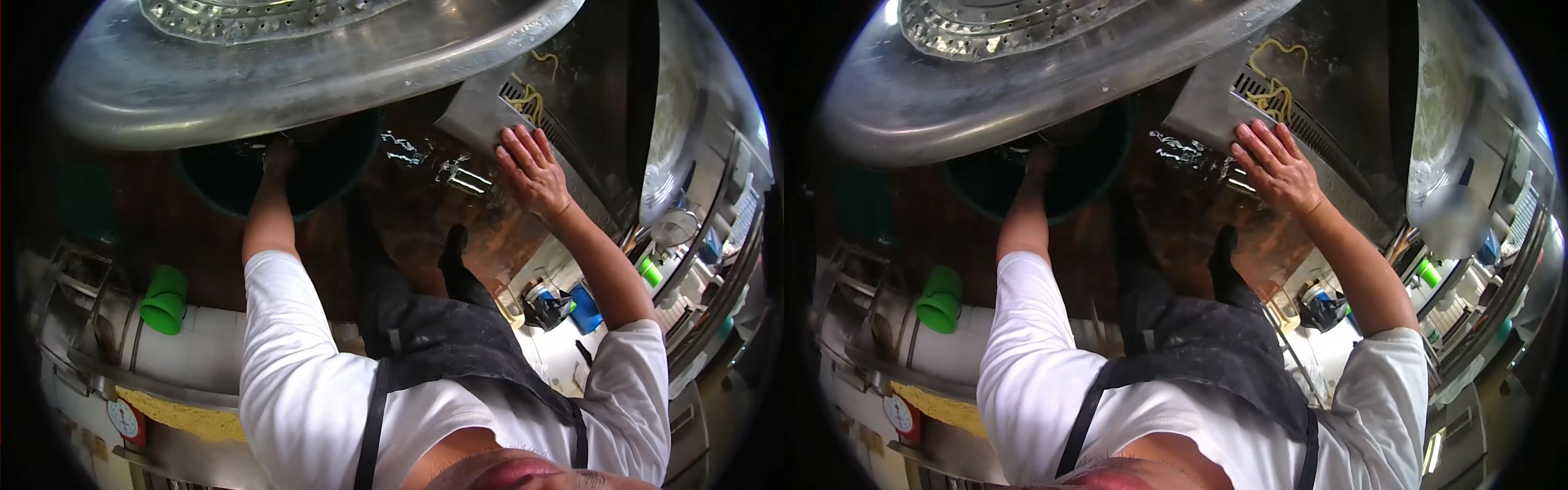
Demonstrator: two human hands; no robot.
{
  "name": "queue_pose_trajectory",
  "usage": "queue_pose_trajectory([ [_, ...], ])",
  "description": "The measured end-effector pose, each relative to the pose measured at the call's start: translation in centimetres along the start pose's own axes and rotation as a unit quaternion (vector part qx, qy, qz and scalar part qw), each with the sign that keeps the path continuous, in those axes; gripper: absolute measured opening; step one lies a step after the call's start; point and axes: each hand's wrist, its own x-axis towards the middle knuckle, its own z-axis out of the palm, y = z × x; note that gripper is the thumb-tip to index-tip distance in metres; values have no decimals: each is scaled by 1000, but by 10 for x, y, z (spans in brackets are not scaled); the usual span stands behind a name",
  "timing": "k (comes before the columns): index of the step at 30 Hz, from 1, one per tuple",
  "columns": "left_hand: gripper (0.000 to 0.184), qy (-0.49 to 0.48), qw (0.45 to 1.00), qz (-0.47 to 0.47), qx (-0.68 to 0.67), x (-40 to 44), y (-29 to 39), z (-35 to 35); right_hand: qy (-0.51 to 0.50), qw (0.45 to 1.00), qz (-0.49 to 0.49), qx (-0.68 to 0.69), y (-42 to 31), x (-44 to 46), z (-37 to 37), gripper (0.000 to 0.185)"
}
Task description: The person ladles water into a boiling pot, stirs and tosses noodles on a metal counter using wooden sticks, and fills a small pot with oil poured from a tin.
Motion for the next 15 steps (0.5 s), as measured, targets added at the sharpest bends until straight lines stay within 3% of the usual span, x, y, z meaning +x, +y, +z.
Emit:
queue_pose_trajectory([
  [1,44,-20,999,-10,-31,-21,8,-21,3,1000,2,16,-1,0,-2,63],
  [4,39,49,991,120,-42,-66,25,-59,-12,1000,-2,3,-2,1,-8,65],
  [7,35,30,989,69,-130,-130,61,-112,-31,999,-5,13,-1,-1,-15,65],
  [10,35,31,988,64,-134,-194,88,-147,-51,998,0,38,-4,-2,-28,66],
  [15,33,28,979,9,-202,-302,147,-181,5,997,-17,78,-2,-14,-31,71],
])
